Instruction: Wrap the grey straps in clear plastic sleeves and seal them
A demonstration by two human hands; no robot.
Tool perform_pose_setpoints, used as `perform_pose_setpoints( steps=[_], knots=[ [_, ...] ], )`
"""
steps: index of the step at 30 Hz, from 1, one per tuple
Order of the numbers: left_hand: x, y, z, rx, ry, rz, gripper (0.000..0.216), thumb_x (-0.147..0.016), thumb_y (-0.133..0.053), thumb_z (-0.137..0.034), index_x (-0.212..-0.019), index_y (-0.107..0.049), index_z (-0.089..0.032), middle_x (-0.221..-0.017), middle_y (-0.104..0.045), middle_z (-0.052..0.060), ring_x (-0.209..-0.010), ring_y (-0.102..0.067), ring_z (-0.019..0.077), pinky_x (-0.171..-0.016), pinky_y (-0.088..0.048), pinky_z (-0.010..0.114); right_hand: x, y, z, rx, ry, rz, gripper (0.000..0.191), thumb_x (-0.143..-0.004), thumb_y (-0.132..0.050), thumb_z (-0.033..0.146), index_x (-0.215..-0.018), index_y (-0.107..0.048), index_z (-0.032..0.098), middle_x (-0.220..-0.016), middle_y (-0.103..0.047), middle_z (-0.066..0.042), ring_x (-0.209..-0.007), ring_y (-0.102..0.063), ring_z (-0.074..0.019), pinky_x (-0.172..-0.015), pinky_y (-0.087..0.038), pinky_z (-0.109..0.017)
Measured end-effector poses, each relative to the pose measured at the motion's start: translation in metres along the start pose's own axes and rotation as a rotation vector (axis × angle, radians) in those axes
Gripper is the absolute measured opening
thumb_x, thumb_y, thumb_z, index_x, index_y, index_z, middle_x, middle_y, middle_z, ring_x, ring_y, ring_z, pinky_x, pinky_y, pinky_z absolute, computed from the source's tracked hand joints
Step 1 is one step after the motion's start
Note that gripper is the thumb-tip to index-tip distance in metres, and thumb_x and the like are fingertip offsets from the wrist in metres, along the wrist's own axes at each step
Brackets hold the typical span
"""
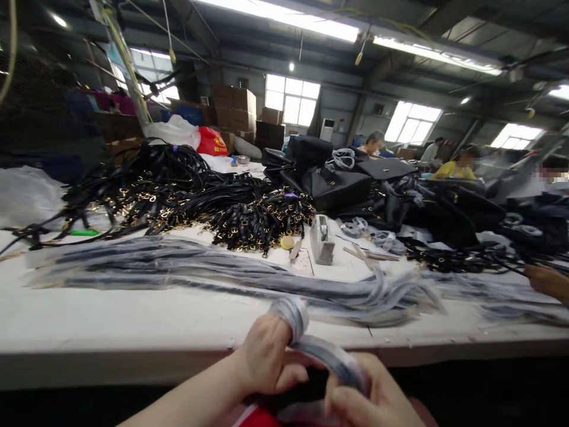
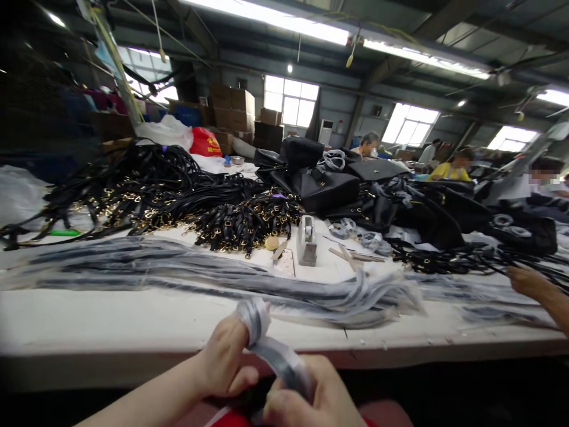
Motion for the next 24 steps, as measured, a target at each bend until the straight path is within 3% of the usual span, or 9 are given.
perform_pose_setpoints(
  steps=[2,4,7,9,12,15,17,21,24],
  knots=[
    [0.001,-0.009,-0.006,-0.089,0.003,0.152,0.057,-0.094,-0.026,-0.062,-0.091,-0.058,-0.015,-0.071,-0.062,0.009,-0.063,-0.056,0.0224,-0.058,-0.043,0.033,0.001,0.033,0.014,0.036,0.034,-0.189,0.045,-0.077,-0.066,0.059,-0.066,-0.064,0.016,-0.055,-0.050,0.002,-0.053,-0.043,-0.0112,-0.054,-0.038,-0.024],
    [-0.005,-0.016,-0.008,-0.030,0.157,0.309,0.051,-0.097,-0.024,-0.054,-0.078,-0.054,-0.019,-0.067,-0.061,0.008,-0.058,-0.054,0.0198,-0.055,-0.039,0.030,-0.007,0.058,0.020,0.118,0.063,-0.348,0.045,-0.079,-0.064,0.060,-0.065,-0.062,0.017,-0.052,-0.047,0.004,-0.052,-0.043,-0.0116,-0.054,-0.038,-0.025],
    [-0.012,-0.024,-0.010,0.383,0.486,0.504,0.055,-0.096,-0.021,-0.059,-0.071,-0.050,-0.020,-0.060,-0.058,0.004,-0.054,-0.054,0.0167,-0.052,-0.039,0.027,-0.027,0.077,0.013,0.382,0.119,-0.512,0.042,-0.077,-0.064,0.060,-0.071,-0.067,0.018,-0.060,-0.059,-0.001,-0.063,-0.056,-0.0187,-0.064,-0.046,-0.029],
    [-0.012,-0.028,-0.013,0.793,0.737,0.553,0.062,-0.092,-0.020,-0.070,-0.070,-0.049,-0.020,-0.050,-0.051,0.000,-0.044,-0.049,0.0140,-0.044,-0.037,0.024,-0.037,0.077,0.004,0.517,0.184,-0.548,0.039,-0.078,-0.064,0.056,-0.087,-0.072,0.019,-0.085,-0.070,-0.007,-0.086,-0.063,-0.0263,-0.082,-0.050,-0.036],
    [-0.012,-0.027,-0.023,1.228,0.926,0.526,0.067,-0.083,-0.030,-0.080,-0.069,-0.051,-0.018,-0.043,-0.046,-0.004,-0.032,-0.040,0.0104,-0.035,-0.031,0.021,-0.040,0.060,-0.015,0.434,0.244,-0.359,0.040,-0.088,-0.054,0.049,-0.114,-0.068,0.023,-0.118,-0.069,-0.010,-0.112,-0.061,-0.0285,-0.101,-0.045,-0.043],
    [-0.017,-0.020,-0.028,1.365,0.914,0.472,0.067,-0.085,-0.036,-0.077,-0.056,-0.048,-0.017,-0.040,-0.041,-0.005,-0.031,-0.038,0.0080,-0.035,-0.028,0.020,-0.035,0.035,-0.025,0.195,0.268,-0.043,0.043,-0.092,-0.049,0.047,-0.127,-0.062,0.025,-0.129,-0.064,-0.010,-0.120,-0.058,-0.0270,-0.103,-0.046,-0.039],
    [-0.019,-0.017,-0.029,1.394,0.908,0.441,0.068,-0.088,-0.036,-0.073,-0.048,-0.042,-0.018,-0.038,-0.040,-0.004,-0.031,-0.037,0.0072,-0.035,-0.026,0.021,-0.034,0.027,-0.024,0.130,0.289,0.000,0.046,-0.091,-0.054,0.047,-0.130,-0.059,0.024,-0.132,-0.062,-0.011,-0.123,-0.056,-0.0274,-0.104,-0.045,-0.038],
    [-0.020,-0.016,-0.024,1.413,0.973,0.348,0.069,-0.090,-0.033,-0.070,-0.046,-0.042,-0.019,-0.035,-0.039,-0.003,-0.030,-0.035,0.0083,-0.037,-0.026,0.023,-0.042,0.008,-0.022,0.204,0.228,0.016,0.044,-0.090,-0.052,0.054,-0.109,-0.069,0.019,-0.108,-0.071,-0.013,-0.106,-0.063,-0.0285,-0.094,-0.050,-0.039],
    [-0.024,-0.009,-0.012,1.355,0.982,0.119,0.065,-0.090,-0.031,-0.072,-0.075,-0.060,-0.015,-0.045,-0.044,-0.004,-0.036,-0.039,0.0109,-0.041,-0.034,0.025,-0.042,-0.026,-0.035,0.179,0.048,0.181,0.048,-0.091,-0.047,0.057,-0.089,-0.072,0.016,-0.085,-0.070,-0.009,-0.082,-0.064,-0.0234,-0.077,-0.052,-0.035]
  ],
)
Point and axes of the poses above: each hand's wrist, its own x-axis away from the middle knuckle, its own y-axis out of the back of the hand, z = x × y, the point moved 5 cm from there along -x, towards the middle knuckle
